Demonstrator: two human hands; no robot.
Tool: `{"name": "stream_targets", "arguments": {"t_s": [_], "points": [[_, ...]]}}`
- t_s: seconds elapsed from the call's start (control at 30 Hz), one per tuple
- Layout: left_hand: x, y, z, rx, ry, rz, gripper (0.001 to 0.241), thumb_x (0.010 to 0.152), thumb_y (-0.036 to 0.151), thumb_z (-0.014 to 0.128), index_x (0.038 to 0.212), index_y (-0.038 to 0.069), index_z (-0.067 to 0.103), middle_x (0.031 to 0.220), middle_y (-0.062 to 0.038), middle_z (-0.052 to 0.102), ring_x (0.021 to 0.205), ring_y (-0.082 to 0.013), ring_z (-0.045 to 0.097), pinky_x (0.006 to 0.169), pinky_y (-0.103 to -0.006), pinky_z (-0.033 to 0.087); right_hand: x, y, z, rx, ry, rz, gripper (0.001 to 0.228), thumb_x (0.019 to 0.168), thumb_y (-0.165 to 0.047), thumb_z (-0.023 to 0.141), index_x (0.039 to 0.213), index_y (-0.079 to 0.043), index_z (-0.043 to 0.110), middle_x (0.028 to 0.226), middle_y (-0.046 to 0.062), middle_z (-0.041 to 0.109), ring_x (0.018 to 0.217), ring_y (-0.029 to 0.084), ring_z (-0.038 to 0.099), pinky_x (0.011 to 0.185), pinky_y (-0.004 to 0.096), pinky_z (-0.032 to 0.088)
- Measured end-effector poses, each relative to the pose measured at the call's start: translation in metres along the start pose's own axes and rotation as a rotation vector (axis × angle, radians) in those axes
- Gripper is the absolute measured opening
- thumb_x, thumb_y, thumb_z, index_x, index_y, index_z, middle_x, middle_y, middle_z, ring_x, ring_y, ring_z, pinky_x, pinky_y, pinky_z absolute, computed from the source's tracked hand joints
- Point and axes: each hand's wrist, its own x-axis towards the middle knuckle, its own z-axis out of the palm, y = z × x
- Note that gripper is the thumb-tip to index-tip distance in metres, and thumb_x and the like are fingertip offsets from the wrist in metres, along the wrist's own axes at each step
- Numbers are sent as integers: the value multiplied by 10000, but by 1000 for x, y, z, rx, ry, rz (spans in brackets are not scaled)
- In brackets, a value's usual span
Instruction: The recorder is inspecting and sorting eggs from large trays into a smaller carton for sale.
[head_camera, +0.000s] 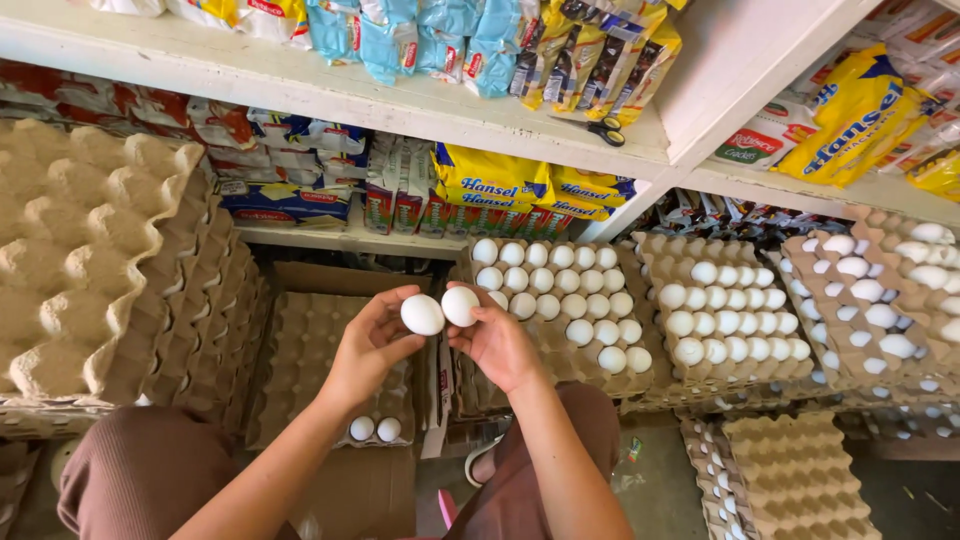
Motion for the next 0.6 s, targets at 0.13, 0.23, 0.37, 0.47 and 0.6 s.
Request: {"name": "stream_targets", "arguments": {"t_s": [0.13,0.23,0.37,0.47,0.6], "points": [[-1,-11,-4,-71,54,-124,647,853,-111,630,1470,31,497,1329,-105,623,1228,-210,621,1064,-362,508,-4,4,4,-35,9,23,527,936,-187,608,1442,-53,545,1091,78,664,906,177,664,864,344,559],[0,-23,-13,-299,-2,-181,665,855,-109,548,1497,36,457,1343,-134,610,1216,-230,620,1045,-391,514,-1,9,1,-13,-14,53,518,960,-191,591,1455,-47,540,1102,86,659,899,178,660,858,348,560],[0,-21,-15,-482,-27,-241,693,832,-97,501,1515,6,438,1357,-175,612,1207,-261,621,1054,-399,499,2,10,2,102,-65,80,504,991,-255,558,1444,-35,539,1146,112,672,877,187,654,821,345,557],[0,-17,-15,-497,-37,-268,728,799,-93,500,1518,-9,423,1374,-185,616,1201,-266,624,1057,-392,500,4,13,-3,167,-85,88,488,1016,-296,547,1427,-33,544,1146,122,675,870,196,652,793,344,552],[-3,-18,-17,-457,-122,-254,753,820,-93,508,1555,25,397,1380,-186,571,1183,-256,620,997,-377,497,8,23,-21,186,-84,89,427,1041,-273,581,1389,-26,564,1126,120,670,852,205,642,738,340,531]]}}
